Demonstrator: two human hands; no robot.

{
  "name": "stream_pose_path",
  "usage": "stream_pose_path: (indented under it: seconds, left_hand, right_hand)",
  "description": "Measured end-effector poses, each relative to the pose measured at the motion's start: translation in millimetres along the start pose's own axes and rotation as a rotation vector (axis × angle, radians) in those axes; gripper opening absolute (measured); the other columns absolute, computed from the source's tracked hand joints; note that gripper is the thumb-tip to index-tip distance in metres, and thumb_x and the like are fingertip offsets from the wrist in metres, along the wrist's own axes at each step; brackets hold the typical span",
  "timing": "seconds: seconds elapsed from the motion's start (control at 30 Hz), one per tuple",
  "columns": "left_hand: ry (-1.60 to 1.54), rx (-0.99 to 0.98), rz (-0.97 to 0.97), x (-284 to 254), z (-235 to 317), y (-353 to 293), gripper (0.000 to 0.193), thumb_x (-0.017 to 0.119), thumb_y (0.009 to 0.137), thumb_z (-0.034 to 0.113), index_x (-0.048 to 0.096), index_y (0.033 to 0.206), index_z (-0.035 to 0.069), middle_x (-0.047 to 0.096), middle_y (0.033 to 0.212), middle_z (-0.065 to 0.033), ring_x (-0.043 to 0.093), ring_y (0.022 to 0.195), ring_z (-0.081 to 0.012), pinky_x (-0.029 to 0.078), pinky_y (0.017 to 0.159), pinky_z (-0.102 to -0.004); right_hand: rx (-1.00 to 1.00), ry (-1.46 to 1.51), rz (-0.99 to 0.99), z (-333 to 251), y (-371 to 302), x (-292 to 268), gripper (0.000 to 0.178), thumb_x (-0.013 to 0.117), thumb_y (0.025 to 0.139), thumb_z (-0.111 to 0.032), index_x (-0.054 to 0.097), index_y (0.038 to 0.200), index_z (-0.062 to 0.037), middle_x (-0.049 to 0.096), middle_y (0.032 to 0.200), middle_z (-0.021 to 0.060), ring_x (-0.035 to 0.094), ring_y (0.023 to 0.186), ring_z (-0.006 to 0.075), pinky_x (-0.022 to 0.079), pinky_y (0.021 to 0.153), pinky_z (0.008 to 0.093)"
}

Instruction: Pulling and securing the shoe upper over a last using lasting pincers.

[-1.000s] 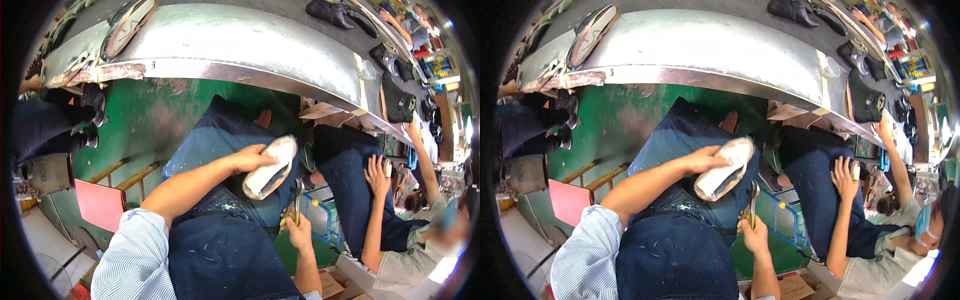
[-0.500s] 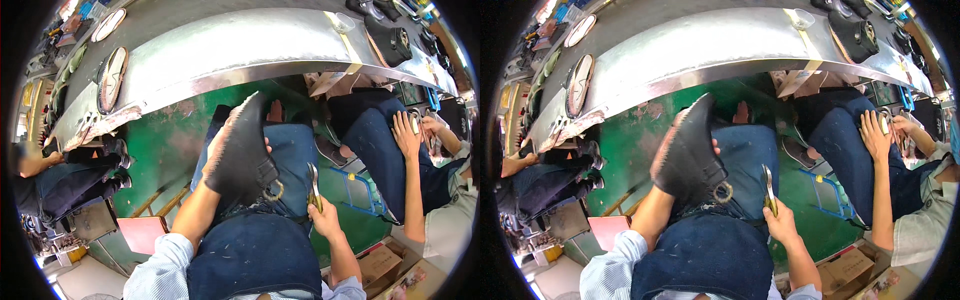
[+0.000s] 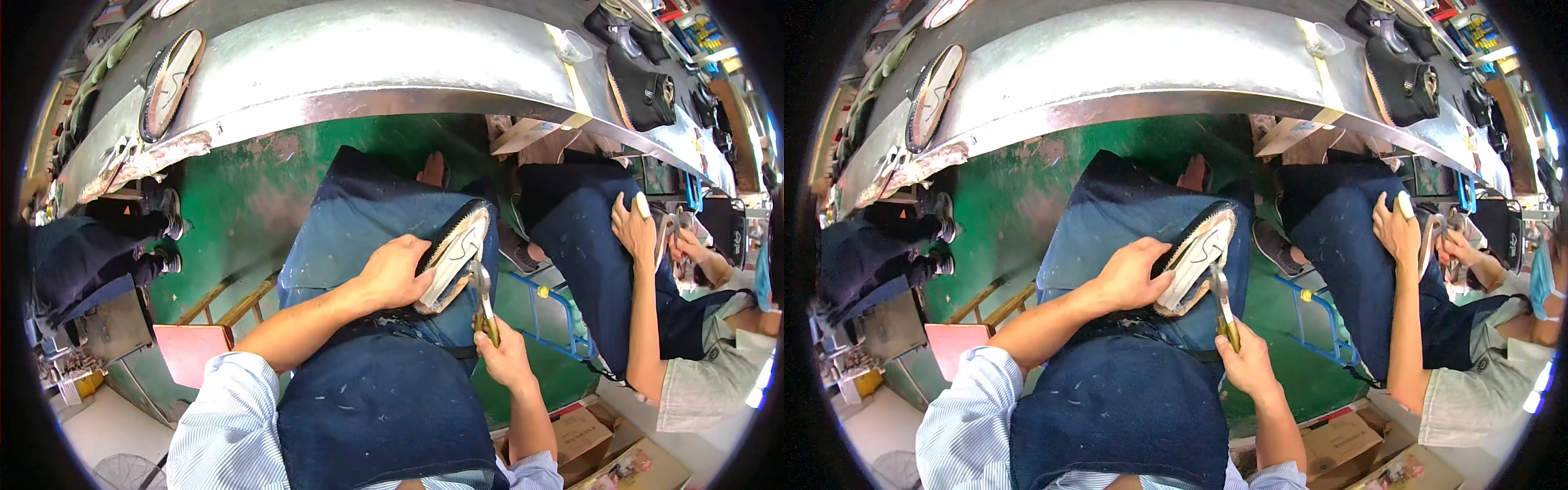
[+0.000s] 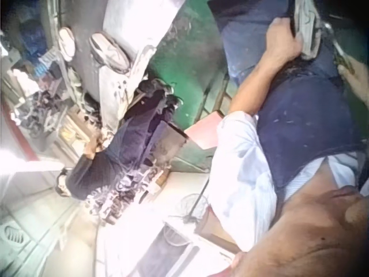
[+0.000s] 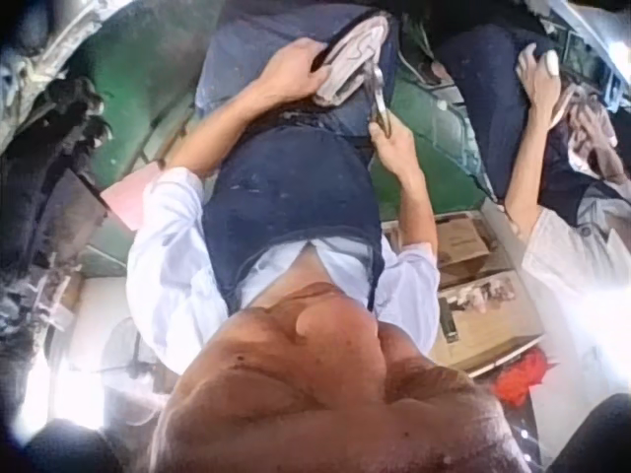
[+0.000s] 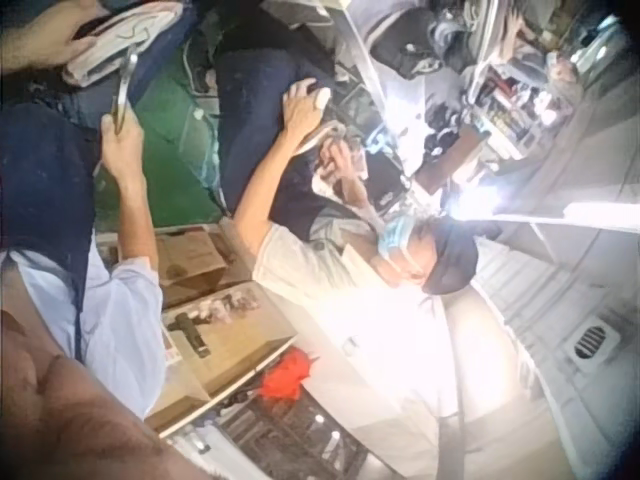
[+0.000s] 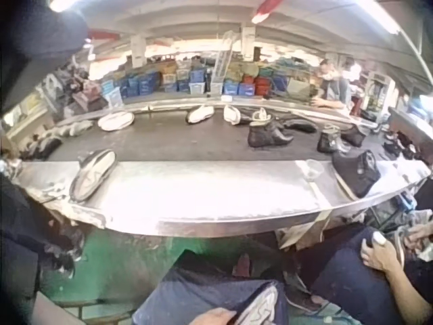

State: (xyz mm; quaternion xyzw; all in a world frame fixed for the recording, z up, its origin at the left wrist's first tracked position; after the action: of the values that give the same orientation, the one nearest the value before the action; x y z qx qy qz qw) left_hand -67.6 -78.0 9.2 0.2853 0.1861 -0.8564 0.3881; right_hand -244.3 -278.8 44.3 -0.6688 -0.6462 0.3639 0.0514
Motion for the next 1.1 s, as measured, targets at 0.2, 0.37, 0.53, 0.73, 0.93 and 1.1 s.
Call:
stream_pose_path:
  seconds: [0.2,0.37,0.53,0.73,0.93,1.1]
  left_hand:
    - [-0.016,0.052,0.226,-1,7,-14,0.026,0.066,0.084,0.024,0.070,0.094,-0.001,0.070,0.085,-0.0195,0.068,0.078,-0.0406,0.056,0.073,-0.0489]
    - [0.013,0.067,0.171,4,9,-16,0.030,0.071,0.082,0.021,0.071,0.101,-0.003,0.073,0.095,-0.0210,0.072,0.085,-0.0372,0.059,0.077,-0.0432]
    - [0.008,0.099,0.151,6,19,-13,0.025,0.069,0.086,0.025,0.068,0.086,0.000,0.070,0.085,-0.0186,0.070,0.077,-0.0379,0.057,0.069,-0.0464]
    - [-0.041,0.017,0.234,3,4,-4,0.031,0.059,0.096,0.026,0.063,0.075,0.003,0.069,0.079,-0.0185,0.067,0.072,-0.0395,0.054,0.064,-0.0502]
    - [-0.383,-0.223,0.145,42,-40,28,0.032,0.048,0.104,0.026,0.064,0.118,0.001,0.067,0.116,-0.0212,0.064,0.112,-0.0378,0.049,0.096,-0.0439]
    - [-0.447,-0.215,-0.011,77,-66,22,0.050,0.033,0.110,0.032,0.055,0.137,-0.003,0.061,0.135,-0.0229,0.056,0.130,-0.0331,0.040,0.112,-0.0383]
  right_hand:
    - [-0.180,-0.256,-0.131,-28,19,-7,0.050,0.063,0.093,-0.014,0.053,0.135,0.0110,0.062,0.127,0.0307,0.061,0.118,0.0427,0.047,0.104,0.0424]
    - [-0.200,-0.384,-0.196,-48,30,-13,0.054,0.063,0.093,-0.014,0.050,0.137,0.0144,0.057,0.134,0.0344,0.056,0.126,0.0460,0.043,0.111,0.0446]
    - [-0.106,-0.561,-0.311,-77,44,-31,0.045,0.064,0.093,-0.016,0.057,0.129,0.0106,0.063,0.123,0.0333,0.062,0.117,0.0455,0.047,0.103,0.0467]
    - [0.032,-0.613,-0.495,-101,66,-49,0.030,0.063,0.092,-0.023,0.064,0.109,0.0022,0.068,0.101,0.0298,0.066,0.101,0.0468,0.050,0.087,0.0514]
    - [-0.063,-0.890,-0.458,-111,73,-47,0.028,0.061,0.094,-0.022,0.061,0.102,0.0049,0.067,0.099,0.0321,0.065,0.101,0.0477,0.050,0.089,0.0542]
    - [-0.109,-0.914,-0.471,-111,77,-34,0.029,0.060,0.097,-0.024,0.060,0.097,0.0047,0.068,0.096,0.0319,0.067,0.096,0.0477,0.052,0.085,0.0549]
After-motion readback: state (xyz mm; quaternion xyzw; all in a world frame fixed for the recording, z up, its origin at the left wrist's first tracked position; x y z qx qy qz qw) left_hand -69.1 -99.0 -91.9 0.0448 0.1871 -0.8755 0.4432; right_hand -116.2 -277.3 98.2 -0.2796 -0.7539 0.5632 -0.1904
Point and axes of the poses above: each hand's wrist, its own y-axis towards the middle knuckle, its own x-axis out of the palm, z = x × y, the point moved 4 cm from there along y, towards the middle knuckle
